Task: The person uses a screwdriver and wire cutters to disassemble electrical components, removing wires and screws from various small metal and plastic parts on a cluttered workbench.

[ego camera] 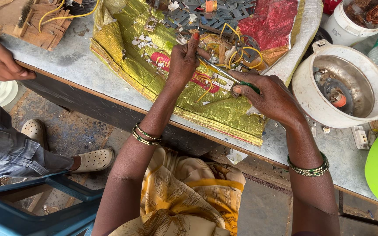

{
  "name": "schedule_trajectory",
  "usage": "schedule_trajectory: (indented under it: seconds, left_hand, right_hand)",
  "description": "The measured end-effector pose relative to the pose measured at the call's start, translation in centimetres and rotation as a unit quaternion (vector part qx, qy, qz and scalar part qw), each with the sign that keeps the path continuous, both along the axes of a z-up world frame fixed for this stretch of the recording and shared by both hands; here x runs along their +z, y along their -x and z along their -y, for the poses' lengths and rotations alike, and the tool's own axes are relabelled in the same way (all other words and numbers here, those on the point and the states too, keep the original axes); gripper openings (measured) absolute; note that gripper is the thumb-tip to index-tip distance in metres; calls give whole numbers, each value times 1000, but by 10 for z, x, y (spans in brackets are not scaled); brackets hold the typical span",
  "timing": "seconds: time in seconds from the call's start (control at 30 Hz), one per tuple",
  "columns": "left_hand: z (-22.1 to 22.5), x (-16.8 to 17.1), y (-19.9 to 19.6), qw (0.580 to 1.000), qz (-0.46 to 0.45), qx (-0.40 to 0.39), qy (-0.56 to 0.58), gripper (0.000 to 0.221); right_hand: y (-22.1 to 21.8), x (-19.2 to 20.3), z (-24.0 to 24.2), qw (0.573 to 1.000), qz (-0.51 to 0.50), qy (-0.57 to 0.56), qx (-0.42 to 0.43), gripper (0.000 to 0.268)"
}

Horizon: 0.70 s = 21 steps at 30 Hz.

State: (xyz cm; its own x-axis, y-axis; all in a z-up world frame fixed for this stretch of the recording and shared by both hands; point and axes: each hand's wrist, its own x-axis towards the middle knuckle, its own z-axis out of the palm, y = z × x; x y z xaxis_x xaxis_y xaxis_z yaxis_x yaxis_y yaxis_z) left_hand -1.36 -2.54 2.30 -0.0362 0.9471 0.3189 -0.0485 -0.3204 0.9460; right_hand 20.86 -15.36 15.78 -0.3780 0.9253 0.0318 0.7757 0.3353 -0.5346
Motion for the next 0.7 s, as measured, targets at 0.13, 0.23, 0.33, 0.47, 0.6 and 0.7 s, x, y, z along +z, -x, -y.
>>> schedule_trajectory:
  seconds: [0.13, 0.23, 0.33, 0.47, 0.6, 0.7]
  left_hand:
    - [5, 5, -4, 994, -80, 56, -53, 77]
    - [9, 11, -4, 982, -139, 100, -74, 75]
    - [12, 13, -5, 976, -165, 110, -90, 74]
    - [15, 11, -8, 959, -205, 124, -154, 75]
    - [15, 4, -16, 908, -374, 152, -114, 72]
    - [8, -2, -13, 925, -314, 170, -129, 71]
  right_hand:
    - [0, 1, 1, 1000, -13, -16, 18, 49]
    - [-1, 2, 1, 999, -15, -22, 27, 46]
    - [-4, 2, 1, 999, -8, -14, 28, 44]
    - [-8, -2, -6, 999, -7, 35, 10, 44]
    - [0, -14, -12, 998, -8, 59, 17, 44]
    - [1, -13, -8, 1000, -2, 24, 2, 44]
